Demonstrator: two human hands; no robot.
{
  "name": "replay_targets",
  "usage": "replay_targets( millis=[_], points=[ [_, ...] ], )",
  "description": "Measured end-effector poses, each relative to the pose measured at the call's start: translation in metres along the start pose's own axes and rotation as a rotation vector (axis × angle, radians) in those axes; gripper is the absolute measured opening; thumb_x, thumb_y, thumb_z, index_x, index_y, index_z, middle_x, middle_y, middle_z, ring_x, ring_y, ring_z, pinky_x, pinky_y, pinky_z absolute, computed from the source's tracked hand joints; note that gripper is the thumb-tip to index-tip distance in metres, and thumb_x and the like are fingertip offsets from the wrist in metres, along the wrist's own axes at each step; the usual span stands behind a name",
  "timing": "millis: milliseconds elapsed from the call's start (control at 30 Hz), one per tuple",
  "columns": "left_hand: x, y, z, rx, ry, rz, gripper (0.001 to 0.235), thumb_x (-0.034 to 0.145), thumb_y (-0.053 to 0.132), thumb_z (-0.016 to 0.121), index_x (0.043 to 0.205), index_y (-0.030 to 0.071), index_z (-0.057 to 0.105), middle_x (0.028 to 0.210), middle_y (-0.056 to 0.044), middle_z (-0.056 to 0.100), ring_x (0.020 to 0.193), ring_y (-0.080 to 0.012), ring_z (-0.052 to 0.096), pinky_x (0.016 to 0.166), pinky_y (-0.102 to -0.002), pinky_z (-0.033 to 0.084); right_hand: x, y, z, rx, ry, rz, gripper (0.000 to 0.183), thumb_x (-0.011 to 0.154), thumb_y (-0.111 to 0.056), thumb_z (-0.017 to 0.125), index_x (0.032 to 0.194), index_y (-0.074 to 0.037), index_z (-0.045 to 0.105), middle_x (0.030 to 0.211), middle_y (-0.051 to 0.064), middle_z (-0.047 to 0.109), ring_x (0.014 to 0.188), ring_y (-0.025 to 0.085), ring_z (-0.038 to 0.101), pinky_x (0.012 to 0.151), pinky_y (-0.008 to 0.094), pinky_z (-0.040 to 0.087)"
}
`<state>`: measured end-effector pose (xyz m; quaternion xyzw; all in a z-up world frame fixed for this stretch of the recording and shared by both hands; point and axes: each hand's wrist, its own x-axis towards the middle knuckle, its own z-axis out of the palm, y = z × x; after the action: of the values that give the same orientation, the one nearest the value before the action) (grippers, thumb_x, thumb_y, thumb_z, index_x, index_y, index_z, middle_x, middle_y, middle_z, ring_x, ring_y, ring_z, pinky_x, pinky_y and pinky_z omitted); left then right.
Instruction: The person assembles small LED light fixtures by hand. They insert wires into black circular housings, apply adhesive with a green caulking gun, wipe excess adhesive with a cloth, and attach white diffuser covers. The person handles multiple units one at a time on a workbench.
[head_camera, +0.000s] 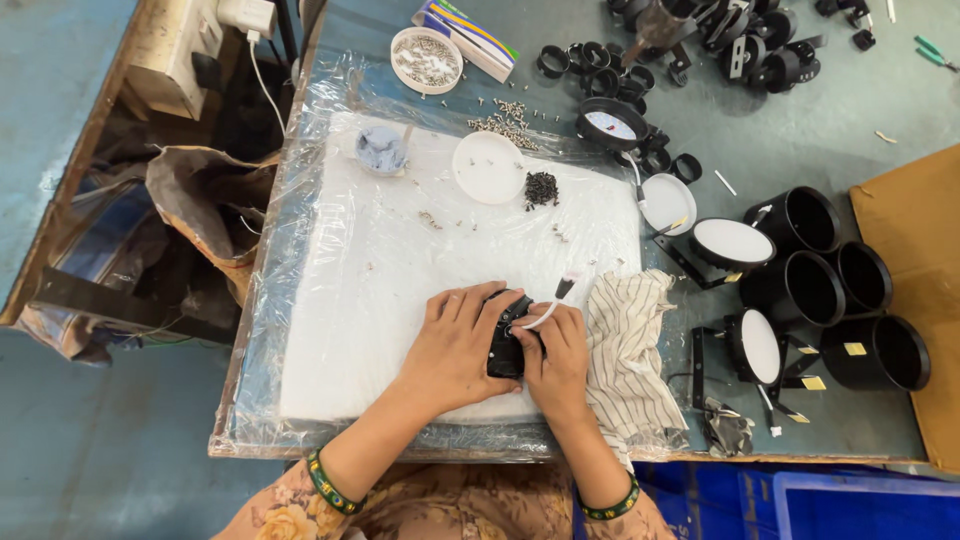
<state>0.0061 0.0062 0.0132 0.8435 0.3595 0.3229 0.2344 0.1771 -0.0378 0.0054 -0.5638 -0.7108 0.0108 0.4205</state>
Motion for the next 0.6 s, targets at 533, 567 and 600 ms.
replay_targets(
  millis=[533, 567, 600],
  points=[
    [-0.0028, -0.0033, 0.0050, 0.013, 0.016, -0.002, 0.099, 0.058, 0.047, 0.085, 0.144, 0.014, 0.047, 0.139, -0.013, 0.053, 0.126, -0.0335, 0.050, 0.107, -0.049, 0.033, -0.0049, 0.0028, -0.0001, -0.005, -0.035, -0.012, 0.012, 0.084, 0.002, 0.071, 0.094, -0.002, 0.066, 0.105, 0.015, 0.066, 0.107, 0.035, 0.061, 0.090, 0.042, 0.051],
    [-0.0009, -0.0029, 0.0046, 0.021, 0.020, 0.004, 0.099, 0.059, 0.047, 0.085, 0.144, 0.014, 0.047, 0.139, -0.012, 0.053, 0.127, -0.0332, 0.050, 0.107, -0.049, 0.033, -0.0034, 0.0034, -0.0004, -0.011, -0.032, -0.018, 0.012, 0.084, 0.001, 0.071, 0.094, -0.002, 0.066, 0.105, 0.015, 0.066, 0.107, 0.035, 0.061, 0.091, 0.043, 0.051],
    [0.0004, -0.0018, 0.0041, 0.026, 0.024, 0.015, 0.100, 0.057, 0.048, 0.086, 0.143, 0.014, 0.047, 0.139, -0.012, 0.053, 0.127, -0.0332, 0.049, 0.107, -0.050, 0.032, -0.0024, 0.0038, -0.0011, -0.016, -0.030, -0.025, 0.012, 0.084, 0.001, 0.071, 0.095, -0.002, 0.066, 0.105, 0.015, 0.066, 0.107, 0.035, 0.061, 0.091, 0.043, 0.050]
  ],
)
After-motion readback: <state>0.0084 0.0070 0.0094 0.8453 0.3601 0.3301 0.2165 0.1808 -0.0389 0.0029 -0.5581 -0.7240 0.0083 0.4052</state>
